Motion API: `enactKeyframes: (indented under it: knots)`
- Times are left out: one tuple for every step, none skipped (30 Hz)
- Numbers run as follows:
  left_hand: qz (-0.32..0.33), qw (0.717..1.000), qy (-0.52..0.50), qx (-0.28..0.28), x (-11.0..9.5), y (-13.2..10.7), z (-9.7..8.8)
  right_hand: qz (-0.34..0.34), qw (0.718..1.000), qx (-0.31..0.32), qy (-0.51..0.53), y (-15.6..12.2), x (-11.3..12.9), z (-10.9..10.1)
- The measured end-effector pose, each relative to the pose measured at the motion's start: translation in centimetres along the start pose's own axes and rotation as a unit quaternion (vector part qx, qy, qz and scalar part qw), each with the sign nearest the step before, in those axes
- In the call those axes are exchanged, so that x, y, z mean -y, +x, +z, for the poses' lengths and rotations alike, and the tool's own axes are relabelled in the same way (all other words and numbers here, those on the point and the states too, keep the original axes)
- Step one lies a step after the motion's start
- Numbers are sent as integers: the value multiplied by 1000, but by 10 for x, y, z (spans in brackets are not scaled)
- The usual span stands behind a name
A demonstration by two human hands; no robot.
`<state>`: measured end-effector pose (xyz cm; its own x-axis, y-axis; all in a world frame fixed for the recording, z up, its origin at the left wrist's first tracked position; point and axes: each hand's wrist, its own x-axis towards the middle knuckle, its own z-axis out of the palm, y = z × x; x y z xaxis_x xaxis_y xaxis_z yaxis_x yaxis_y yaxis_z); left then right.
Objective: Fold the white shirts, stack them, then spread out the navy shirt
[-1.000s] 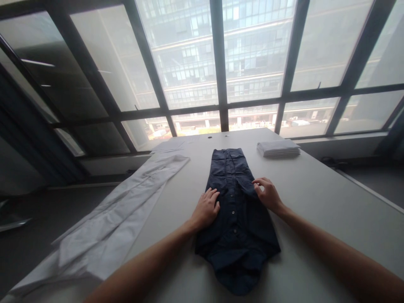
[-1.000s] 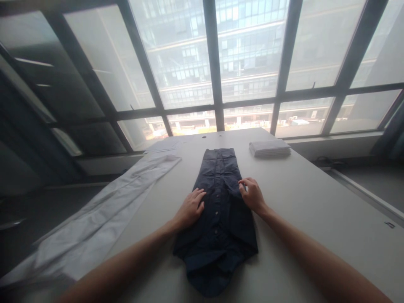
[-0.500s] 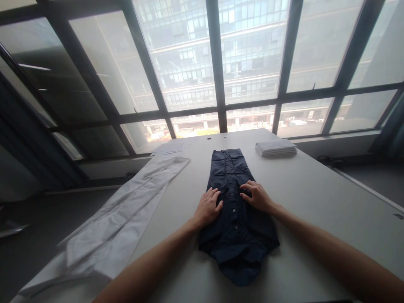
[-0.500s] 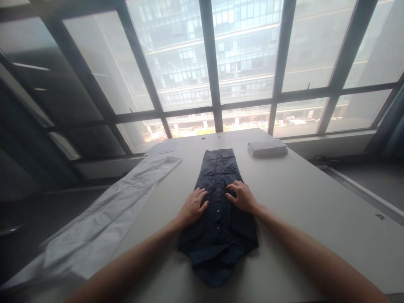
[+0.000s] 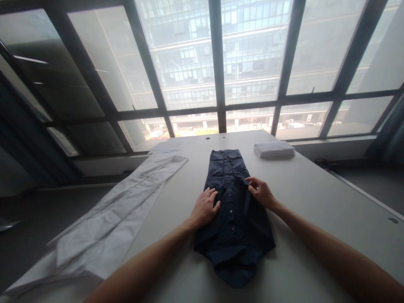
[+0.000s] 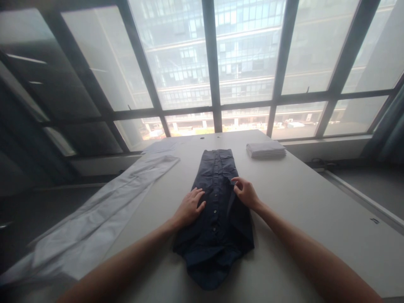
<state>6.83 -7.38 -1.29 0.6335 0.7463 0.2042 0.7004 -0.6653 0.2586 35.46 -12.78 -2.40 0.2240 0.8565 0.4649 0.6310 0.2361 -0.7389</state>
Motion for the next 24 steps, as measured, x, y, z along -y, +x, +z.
enactKeyframes:
  knots:
    - [-2,1000,0,0,0,0,0,23,1000,-8,-6,3,-4,-7]
    - [-3,1000,-1,1,0,0,1,49,999,-13,-19,5,-10,-16]
    - [-3,1000,-2,1,0,0,1,79,996,-11,-38,8,-16,-27]
    - [-4,1000,-3,1,0,0,1,112,992,-2,-62,9,-23,-39]
    - [-4,1000,-3,2,0,0,2,142,986,17,-88,11,-31,-51]
    - [-4,1000,-2,3,0,0,2,170,977,45,-117,11,-40,-64]
    - [-5,1000,-1,4,0,0,1,189,967,75,-151,12,-48,-76]
    - [-5,1000,0,4,0,0,1,199,957,95,-188,12,-55,-88]
    - [-5,1000,1,4,0,0,1,208,946,106,-225,12,-61,-98]
    - [-5,1000,2,3,0,0,1,217,935,108,-258,12,-64,-105]
    - [-4,1000,2,1,0,0,1,227,925,99,-288,12,-66,-110]
    - [-4,1000,2,0,0,0,1,235,917,82,-311,12,-65,-112]
    - [-4,1000,2,-1,0,1,2,232,915,63,-325,12,-62,-111]
    - [-4,1000,2,-1,0,1,2,212,920,42,-328,12,-57,-107]
    - [-3,1000,3,0,1,1,2,175,929,23,-324,12,-51,-101]
    - [-1,1000,3,1,1,2,3,125,942,9,-312,12,-44,-92]
    - [0,1000,4,2,1,2,3,70,953,6,-293,11,-38,-83]
    - [1,1000,5,2,1,2,3,21,961,12,-276,9,-32,-72]
    - [2,1000,6,2,1,2,3,-14,964,24,-265,7,-28,-62]
    - [2,1000,6,1,0,2,2,-36,963,43,-264,4,-25,-53]
    - [2,1000,7,0,0,2,2,-45,959,67,-271,1,-23,-46]
    - [2,1000,7,-1,0,2,2,-45,954,90,-283,-1,-23,-40]
    - [2,1000,7,-2,0,2,2,-36,948,110,-298,-3,-24,-35]
    - [3,1000,7,-2,0,1,1,-24,941,127,-312,-5,-25,-33]
